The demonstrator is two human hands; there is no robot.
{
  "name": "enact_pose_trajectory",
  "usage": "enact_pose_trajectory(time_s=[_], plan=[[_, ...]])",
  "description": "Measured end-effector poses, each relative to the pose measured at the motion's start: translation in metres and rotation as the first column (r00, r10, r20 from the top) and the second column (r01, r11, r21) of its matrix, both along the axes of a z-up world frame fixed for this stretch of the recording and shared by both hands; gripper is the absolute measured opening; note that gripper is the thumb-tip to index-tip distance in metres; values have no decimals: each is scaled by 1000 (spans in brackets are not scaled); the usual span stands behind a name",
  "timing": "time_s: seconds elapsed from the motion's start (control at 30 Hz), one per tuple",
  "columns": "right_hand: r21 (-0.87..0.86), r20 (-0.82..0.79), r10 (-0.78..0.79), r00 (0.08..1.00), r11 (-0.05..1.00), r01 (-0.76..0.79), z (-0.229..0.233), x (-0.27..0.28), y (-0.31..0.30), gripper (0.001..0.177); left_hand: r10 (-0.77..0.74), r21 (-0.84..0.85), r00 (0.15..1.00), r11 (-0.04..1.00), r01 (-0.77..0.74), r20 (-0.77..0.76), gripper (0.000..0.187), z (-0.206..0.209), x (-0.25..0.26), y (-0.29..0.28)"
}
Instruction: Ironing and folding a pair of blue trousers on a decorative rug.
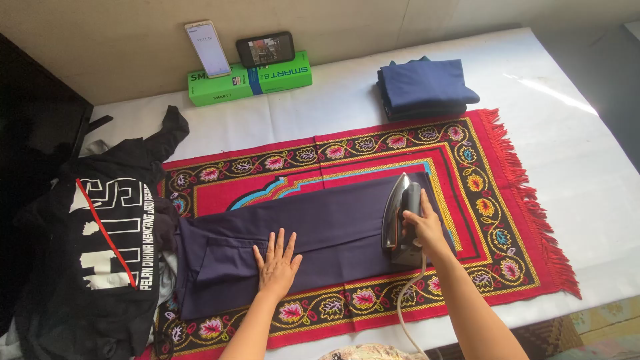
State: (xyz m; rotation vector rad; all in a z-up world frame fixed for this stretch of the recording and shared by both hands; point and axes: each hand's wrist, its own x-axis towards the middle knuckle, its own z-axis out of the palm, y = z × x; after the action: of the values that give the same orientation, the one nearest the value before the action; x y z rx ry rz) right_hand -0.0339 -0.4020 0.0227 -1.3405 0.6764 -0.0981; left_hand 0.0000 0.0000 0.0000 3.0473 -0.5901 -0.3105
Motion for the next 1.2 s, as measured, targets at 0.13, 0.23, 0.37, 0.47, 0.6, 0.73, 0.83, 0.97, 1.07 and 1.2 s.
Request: enact_pose_trajectory(time_s=[0.13, 0.23, 0.37, 0.47, 0.6, 0.73, 0.83, 0.97, 1.07, 1.2], plan=[[-2, 2, 0, 1000, 1000, 0, 3, 5, 7, 91, 7, 4, 1000, 1000, -7, -4, 67, -3, 0, 0], [-38, -16, 29, 999, 999, -29, 14, -2, 21, 91, 5, -26, 1000, 1000, -5, 2, 66, -6, 0, 1], [-33, -118, 76, 990, 996, -81, 29, -4, 40, 91, 8, -45, 1000, 999, -8, 11, 67, -3, 0, 1], [-36, -77, 86, 993, 995, -89, 22, 6, 41, 91, 9, -56, 1000, 998, -8, 10, 67, -3, -1, 2], [-36, -45, 97, 994, 994, -99, 21, 16, 45, 92, 0, -66, 1000, 998, 1, 13, 67, -4, -1, 3], [-51, -114, 127, 985, 990, -133, 27, 5, 60, 91, 11, -71, 1000, 997, -11, 4, 66, -3, -1, 2], [11, -136, 153, 979, 988, -153, 26, 3, 69, 92, 13, -89, 1000, 996, -12, 8, 66, -2, 0, 2], [-43, -108, 188, 976, 980, -194, 24, 15, 72, 89, 7, -90, 1000, 996, -7, 7, 65, -1, -1, 3], [-59, -131, 215, 968, 973, -224, 28, 18, 77, 89, 9, -87, 1000, 996, -9, 1, 65, 0, -1, 2], [-44, -197, 368, 908, 922, -384, 43, 8, 90, 88, 9, -88, 1000, 996, -8, 3, 65, -5, 0, 3]])
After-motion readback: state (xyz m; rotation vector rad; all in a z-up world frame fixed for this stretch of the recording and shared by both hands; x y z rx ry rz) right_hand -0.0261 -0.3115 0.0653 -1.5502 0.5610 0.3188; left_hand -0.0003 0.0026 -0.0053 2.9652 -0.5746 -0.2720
